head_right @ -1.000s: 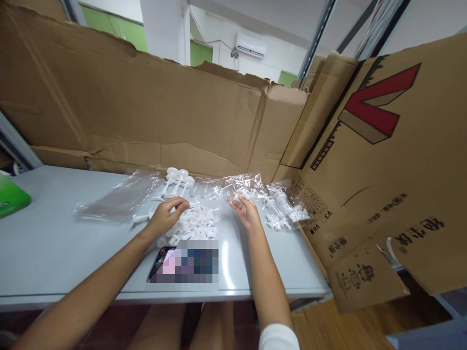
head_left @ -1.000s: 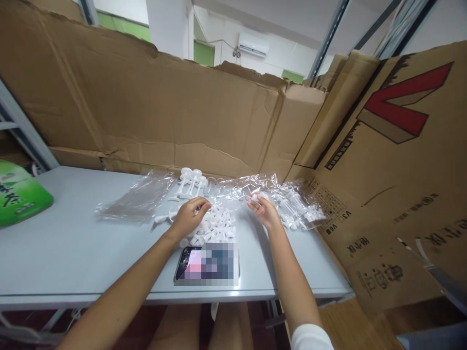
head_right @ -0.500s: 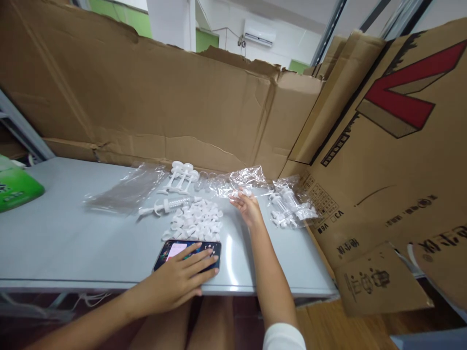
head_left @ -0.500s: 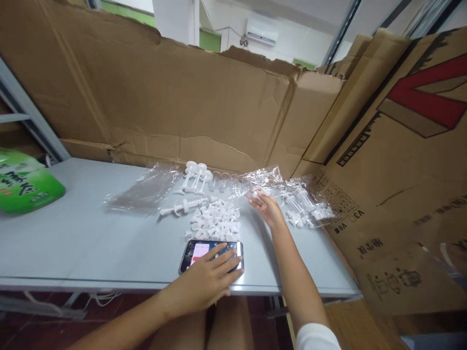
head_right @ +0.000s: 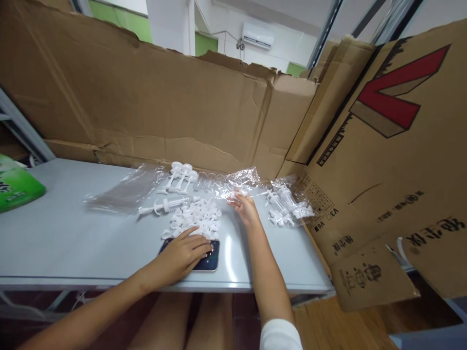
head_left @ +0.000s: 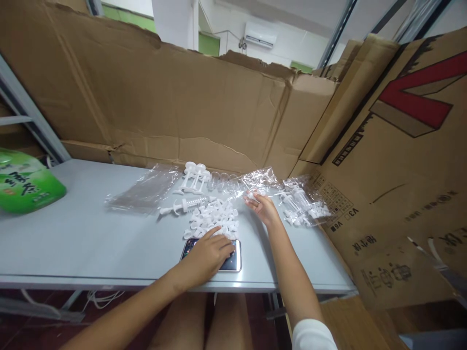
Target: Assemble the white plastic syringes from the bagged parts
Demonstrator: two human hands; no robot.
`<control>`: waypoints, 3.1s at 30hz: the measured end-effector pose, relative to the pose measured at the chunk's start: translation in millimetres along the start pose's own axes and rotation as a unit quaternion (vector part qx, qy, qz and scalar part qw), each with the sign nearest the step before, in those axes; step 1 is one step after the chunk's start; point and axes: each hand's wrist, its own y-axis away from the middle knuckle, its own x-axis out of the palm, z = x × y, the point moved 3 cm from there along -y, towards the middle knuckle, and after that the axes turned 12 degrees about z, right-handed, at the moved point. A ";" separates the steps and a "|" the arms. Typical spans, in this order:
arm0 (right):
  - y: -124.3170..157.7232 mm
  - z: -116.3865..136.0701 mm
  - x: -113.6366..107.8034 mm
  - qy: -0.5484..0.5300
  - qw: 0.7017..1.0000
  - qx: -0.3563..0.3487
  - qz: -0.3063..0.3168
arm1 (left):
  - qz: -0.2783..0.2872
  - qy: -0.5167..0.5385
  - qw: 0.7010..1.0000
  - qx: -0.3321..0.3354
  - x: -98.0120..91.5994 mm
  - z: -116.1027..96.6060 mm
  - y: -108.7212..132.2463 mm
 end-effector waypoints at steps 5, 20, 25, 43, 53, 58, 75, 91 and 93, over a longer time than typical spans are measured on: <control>1.1 1.5 0.4 -0.007 1.000 -0.004 -0.004 | -0.007 0.002 1.000 -0.007 -20.1 19.7 -16.5; 2.4 11.6 0.7 -0.019 0.994 -0.108 -0.029 | -0.208 0.270 0.928 -0.149 -39.9 84.8 -42.8; 3.0 7.4 10.1 -0.035 0.994 -0.097 0.021 | -0.197 0.638 0.723 -0.175 -44.5 106.3 -57.7; 10.5 -3.4 33.6 -0.028 0.995 -0.049 0.086 | -0.104 0.801 0.583 -0.087 -23.8 103.7 -44.5; 15.4 3.0 45.0 0.010 0.994 -0.068 0.082 | -0.117 0.835 0.526 -0.108 -16.7 101.4 -48.4; 15.6 2.5 45.3 0.028 0.995 -0.069 0.065 | -0.116 0.845 0.510 -0.111 -15.0 98.9 -48.9; 9.4 -3.6 29.1 0.008 0.998 -0.052 -0.018 | -0.108 0.739 0.625 -0.228 -11.7 111.5 -41.8; 4.4 8.2 0.4 -0.004 0.991 -0.086 -0.101 | -0.141 0.473 0.834 -0.248 -7.3 125.7 -40.9; 4.0 9.5 -0.5 -0.006 0.990 -0.096 -0.105 | -0.198 0.438 0.837 -0.261 -13.9 125.9 -38.7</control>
